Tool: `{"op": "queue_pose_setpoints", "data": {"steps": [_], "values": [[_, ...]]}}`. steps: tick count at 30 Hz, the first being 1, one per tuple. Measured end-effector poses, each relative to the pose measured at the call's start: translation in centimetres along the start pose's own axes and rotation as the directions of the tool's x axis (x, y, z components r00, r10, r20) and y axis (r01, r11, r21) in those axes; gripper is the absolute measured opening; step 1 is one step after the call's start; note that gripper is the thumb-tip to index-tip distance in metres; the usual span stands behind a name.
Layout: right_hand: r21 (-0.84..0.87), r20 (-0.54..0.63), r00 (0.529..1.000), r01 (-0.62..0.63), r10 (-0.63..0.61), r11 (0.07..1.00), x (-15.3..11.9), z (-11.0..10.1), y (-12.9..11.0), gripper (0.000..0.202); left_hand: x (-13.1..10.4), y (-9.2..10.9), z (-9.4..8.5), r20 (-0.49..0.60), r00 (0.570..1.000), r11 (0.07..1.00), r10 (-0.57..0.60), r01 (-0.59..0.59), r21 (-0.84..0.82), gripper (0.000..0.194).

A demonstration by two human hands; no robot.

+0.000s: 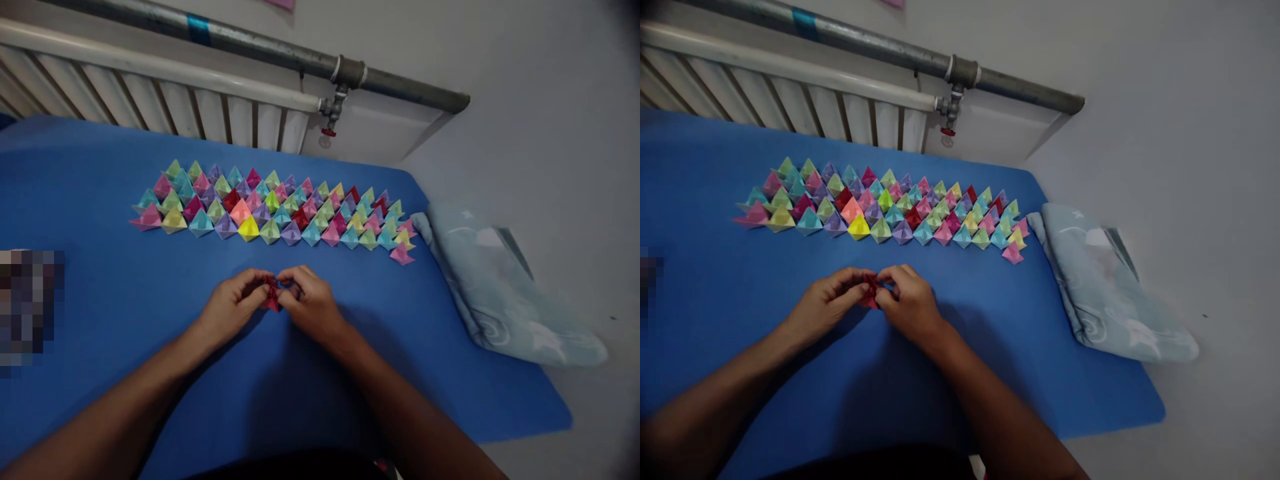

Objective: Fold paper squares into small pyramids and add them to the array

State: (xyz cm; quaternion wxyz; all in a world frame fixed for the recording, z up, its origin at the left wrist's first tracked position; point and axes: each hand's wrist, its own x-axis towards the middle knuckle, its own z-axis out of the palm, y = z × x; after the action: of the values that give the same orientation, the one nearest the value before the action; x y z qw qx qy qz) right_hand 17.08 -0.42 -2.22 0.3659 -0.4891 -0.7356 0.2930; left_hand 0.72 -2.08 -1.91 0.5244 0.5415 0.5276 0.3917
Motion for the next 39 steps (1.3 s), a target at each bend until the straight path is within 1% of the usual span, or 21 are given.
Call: {"op": "queue_pose_setpoints", "data": {"steps": [4, 7, 14, 17, 21, 25, 28, 30, 35, 39], "values": [[0.007, 0.038, 0.999, 0.004, -0.004, 1.0, 0.0, 0.4, 0.5, 0.013, 0.0, 0.3, -0.1, 0.053, 0.998, 0.999, 0.02, -0.022, 0.032, 0.031], [0.027, 0.039, 0.999, -0.023, 0.022, 0.999, 0.0, 0.4, 0.6, 0.013, 0.0, 0.2, -0.2, 0.053, 0.999, 0.999, 0.01, -0.011, 0.035, 0.038], [0.015, 0.015, 1.0, -0.028, 0.028, 1.0, -0.1, 0.6, 0.6, 0.013, 0.1, 0.0, -0.3, 0.092, 0.995, 0.993, -0.041, 0.051, -0.109, 0.047], [0.001, 0.007, 1.0, -0.003, 0.003, 1.0, -0.1, 0.7, 0.6, 0.013, 0.2, -0.1, -0.1, 0.089, 0.995, 0.991, -0.054, 0.064, -0.116, 0.041], [-0.011, 0.001, 0.999, 0.046, -0.046, 0.999, -0.3, 0.8, 0.4, 0.013, 0.0, 0.0, 0.1, 0.055, 0.998, 0.997, -0.042, 0.045, -0.064, 0.03], [-0.032, 0.003, 0.998, 0.062, -0.062, 0.998, -0.4, 0.9, 0.2, 0.013, -0.2, 0.2, 0.1, 0.031, 1.0, 0.997, 0.001, -0.003, 0.074, 0.02], [-0.044, 0.009, 0.998, 0.066, -0.066, 0.997, -0.4, 1.0, 0.2, 0.014, -0.3, 0.1, 0.0, 0.019, 0.999, 0.981, 0.029, -0.032, 0.192, 0.02], [-0.039, 0.011, 0.998, 0.056, -0.056, 0.998, -0.4, 1.1, 0.2, 0.013, -0.3, 0.1, 0.1, -0.002, 0.999, 0.971, 0.04, -0.038, 0.235, 0.02], [-0.032, 0.029, 1.0, 0.005, -0.004, 0.999, -0.4, 1.2, 0.1, 0.011, -0.4, 0.0, 0.3, -0.061, 0.997, 0.965, 0.055, -0.038, 0.261, 0.021], [-0.066, 0.036, 0.999, 0.025, -0.023, 0.997, -0.3, 1.2, 0.1, 0.012, -0.4, 0.1, 0.5, -0.069, 0.997, 0.985, 0.014, -0.001, 0.172, 0.022]]}}
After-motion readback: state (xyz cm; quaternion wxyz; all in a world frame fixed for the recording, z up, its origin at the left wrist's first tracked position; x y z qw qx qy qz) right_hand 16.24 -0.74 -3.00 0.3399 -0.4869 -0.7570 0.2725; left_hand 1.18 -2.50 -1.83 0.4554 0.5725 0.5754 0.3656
